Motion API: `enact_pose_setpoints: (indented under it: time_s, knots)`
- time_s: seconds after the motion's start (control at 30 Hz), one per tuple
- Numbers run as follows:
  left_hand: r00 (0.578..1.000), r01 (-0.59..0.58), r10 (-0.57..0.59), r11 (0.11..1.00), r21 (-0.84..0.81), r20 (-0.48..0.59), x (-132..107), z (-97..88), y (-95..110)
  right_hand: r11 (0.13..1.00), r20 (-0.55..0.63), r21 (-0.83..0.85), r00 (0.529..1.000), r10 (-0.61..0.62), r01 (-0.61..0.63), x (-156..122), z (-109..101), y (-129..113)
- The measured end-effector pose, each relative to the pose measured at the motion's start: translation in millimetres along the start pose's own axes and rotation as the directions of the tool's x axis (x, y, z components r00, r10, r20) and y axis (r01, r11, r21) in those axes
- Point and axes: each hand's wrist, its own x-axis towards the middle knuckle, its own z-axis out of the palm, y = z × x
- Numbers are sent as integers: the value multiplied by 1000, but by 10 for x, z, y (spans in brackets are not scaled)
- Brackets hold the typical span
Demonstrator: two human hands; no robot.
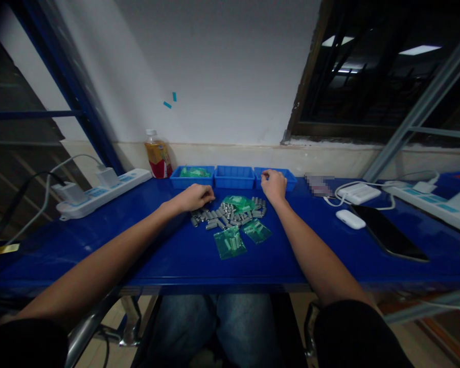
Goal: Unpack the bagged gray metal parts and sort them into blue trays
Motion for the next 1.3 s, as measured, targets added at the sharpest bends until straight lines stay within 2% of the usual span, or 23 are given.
enact_pose_setpoints:
  time_s: [0.13, 0.23, 0.3, 0.37, 0.43, 0.5, 0.63, 0.8, 0.87, 0.9, 0.97, 1.03, 1.1, 1.2, 1.3]
  knots:
    - [995, 23, -27, 998, -52, -94, -16, -49, 109, 998, 41, -44, 999, -32, 34, -38, -95, -125]
    - [984, 47, -70, 989, -138, -163, -22, -78, 209, 983, 44, -67, 985, -166, 169, -138, -252, -388]
    - [973, 51, -108, 963, -266, -205, -18, -69, 270, 944, 15, 7, 944, -330, 330, -248, -365, -629]
    - [959, 39, -152, 908, -417, -240, -9, -37, 320, 868, -7, 94, 872, -489, 488, -373, -451, -863]
    - [948, 21, -188, 843, -538, -258, 0, 8, 357, 807, -17, 128, 815, -580, 577, -481, -490, -1034]
    - [943, 11, -213, 787, -617, -255, 7, 51, 378, 786, -22, 139, 795, -606, 602, -547, -484, -1115]
    - [931, 32, -271, 727, -686, -243, 16, 101, 394, 792, -37, 148, 804, -594, 592, -576, -421, -1103]
    - [926, 51, -287, 740, -671, -247, 19, 105, 435, 773, -7, 88, 776, -631, 629, -601, -426, -1119]
    - [939, 78, -256, 808, -585, -228, 16, 85, 434, 791, -15, 52, 792, -610, 610, -575, -450, -1120]
    - [954, 90, -215, 871, -484, -208, 11, 70, 422, 811, -21, 31, 811, -585, 585, -540, -460, -1100]
    - [986, 79, -106, 977, -197, -128, -4, 34, 377, 867, -8, -23, 867, -498, 498, -420, -466, -1007]
    - [1000, 25, -25, 999, 38, -18, -25, 0, 317, 926, 55, -110, 932, -357, 361, -253, -449, -844]
    - [998, -10, 3, 993, 117, 55, -42, -22, 262, 956, 141, -216, 975, -170, 198, -82, -414, -649]
    - [994, -43, 26, 987, 158, 108, -43, -22, 222, 943, 219, -332, 974, 57, 19, 90, -354, -405]
    - [991, -66, 41, 977, 204, 126, -23, 7, 235, 941, 213, -339, 972, 97, -20, 112, -318, -314]
